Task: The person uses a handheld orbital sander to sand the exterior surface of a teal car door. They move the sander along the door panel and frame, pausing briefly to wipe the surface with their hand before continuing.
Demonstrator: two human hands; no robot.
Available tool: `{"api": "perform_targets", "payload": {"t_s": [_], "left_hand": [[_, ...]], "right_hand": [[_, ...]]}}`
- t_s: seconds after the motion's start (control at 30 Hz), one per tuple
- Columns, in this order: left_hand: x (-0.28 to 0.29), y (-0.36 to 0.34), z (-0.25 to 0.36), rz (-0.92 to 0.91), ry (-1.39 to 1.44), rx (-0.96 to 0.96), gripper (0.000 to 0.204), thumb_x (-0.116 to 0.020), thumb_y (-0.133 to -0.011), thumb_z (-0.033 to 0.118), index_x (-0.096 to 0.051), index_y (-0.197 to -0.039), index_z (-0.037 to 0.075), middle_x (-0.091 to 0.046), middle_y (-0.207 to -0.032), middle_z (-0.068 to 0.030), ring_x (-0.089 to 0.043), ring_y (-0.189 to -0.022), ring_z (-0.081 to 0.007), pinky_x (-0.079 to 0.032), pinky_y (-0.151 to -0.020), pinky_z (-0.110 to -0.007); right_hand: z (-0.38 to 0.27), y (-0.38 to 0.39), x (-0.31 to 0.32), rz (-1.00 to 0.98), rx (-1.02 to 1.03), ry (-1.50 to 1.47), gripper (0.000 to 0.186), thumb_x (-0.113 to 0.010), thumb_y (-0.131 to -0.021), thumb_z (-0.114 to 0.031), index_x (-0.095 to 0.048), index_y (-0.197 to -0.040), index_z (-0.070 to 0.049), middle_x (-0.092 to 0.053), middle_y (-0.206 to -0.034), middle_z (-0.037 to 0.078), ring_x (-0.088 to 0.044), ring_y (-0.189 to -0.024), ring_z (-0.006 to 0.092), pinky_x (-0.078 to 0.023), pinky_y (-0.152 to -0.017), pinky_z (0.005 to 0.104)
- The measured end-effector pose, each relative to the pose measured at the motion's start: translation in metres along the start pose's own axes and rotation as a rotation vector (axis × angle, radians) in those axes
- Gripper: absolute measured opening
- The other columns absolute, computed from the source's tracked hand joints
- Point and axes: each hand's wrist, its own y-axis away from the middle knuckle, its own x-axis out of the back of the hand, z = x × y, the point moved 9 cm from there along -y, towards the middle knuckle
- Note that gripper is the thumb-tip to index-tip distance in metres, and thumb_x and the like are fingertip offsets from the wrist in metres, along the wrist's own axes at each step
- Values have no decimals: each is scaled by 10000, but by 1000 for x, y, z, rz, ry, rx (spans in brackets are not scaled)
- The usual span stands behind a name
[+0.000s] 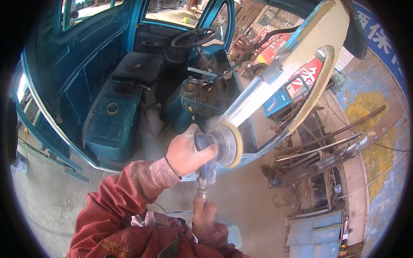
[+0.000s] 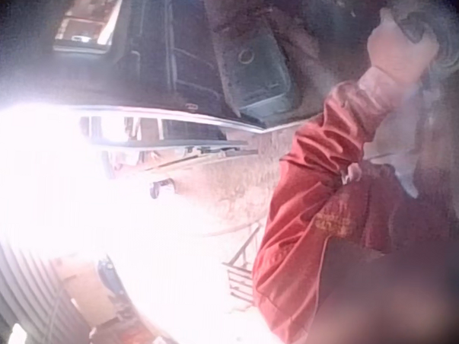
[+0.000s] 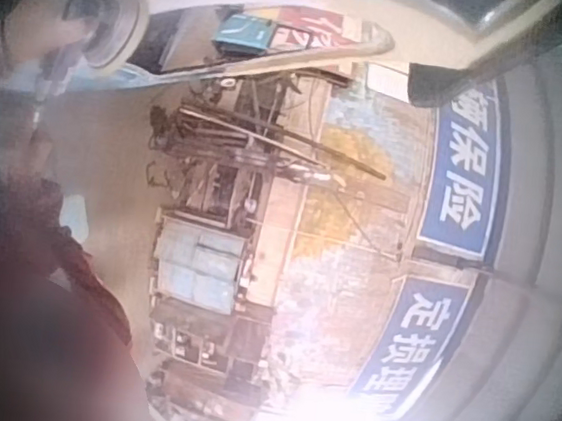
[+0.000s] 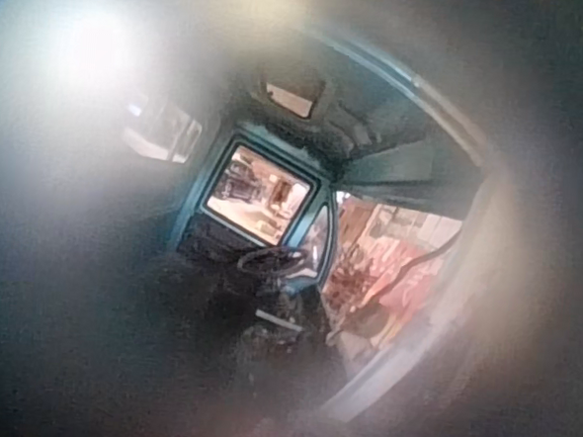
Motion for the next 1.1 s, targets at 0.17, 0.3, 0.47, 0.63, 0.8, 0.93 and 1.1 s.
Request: {"api": "perform_targets", "payload": {"t_s": [0.17, 0.3, 0.47, 0.63, 0.8, 0.93, 1.1], "left_hand": [[9, 0, 12, 31, -22, -44, 618, -727, -769, 508, -568, -982, -50, -681, -788, -257, -698, -775, -423, -564, -721, -452], [18, 1, 19, 34, -42, -50, 621, -724, -773, 515, -569, -977, -51, -682, -789, -259, -701, -772, -417, -564, -715, -451], [17, -4, 36, 34, -49, -62, 572, -728, -782, 468, -607, -971, -57, -686, -824, -261, -707, -800, -412, -552, -729, -432], [23, -3, 43, 35, -75, -70, 554, -717, -795, 461, -601, -969, -52, -685, -820, -261, -703, -808, -415, -548, -729, -437], [29, -5, 53, 65, -90, -115, 648, -708, -778, 533, -575, -970, -71, -689, -787, -262, -703, -766, -419, -565, -717, -464], [30, -8, 62, 78, -113, -122, 643, -707, -778, 532, -579, -966, -69, -690, -790, -262, -703, -776, -420, -565, -717, -466], [32, -8, 68, 65, -114, -133, 648, -704, -778, 536, -584, -969, -72, -691, -800, -266, -702, -786, -425, -566, -717, -466]], "right_hand": [[-6, -4, -4, -23, 63, -2, 324, -588, -984, -227, -613, -755, 0, -527, -607, -12, -464, -576, 74, -352, -499, 293], [-20, -2, -11, -46, 125, -23, 328, -584, -988, -229, -605, -748, -5, -513, -607, -20, -453, -576, 74, -346, -499, 293], [-31, -4, -9, -25, 125, -107, 345, -578, -996, -233, -594, -729, -16, -504, -610, -32, -445, -578, 72, -338, -497, 290], [-34, -6, -11, -43, 138, -107, 369, -575, -1004, -247, -586, -713, -21, -507, -616, -34, -441, -584, 73, -338, -500, 289], [-40, -8, -13, -53, 164, -125, 377, -579, -1000, -255, -591, -710, -14, -509, -608, -32, -449, -584, 74, -338, -498, 290], [-44, -8, -12, -34, 122, -141, 378, -577, -1000, -252, -604, -717, -3, -515, -608, -25, -456, -588, 77, -340, -501, 292], [-53, -7, -14, -42, 146, -163, 375, -589, -999, -264, -608, -738, 4, -524, -625, -16, -454, -596, 76, -339, -507, 295]]}}
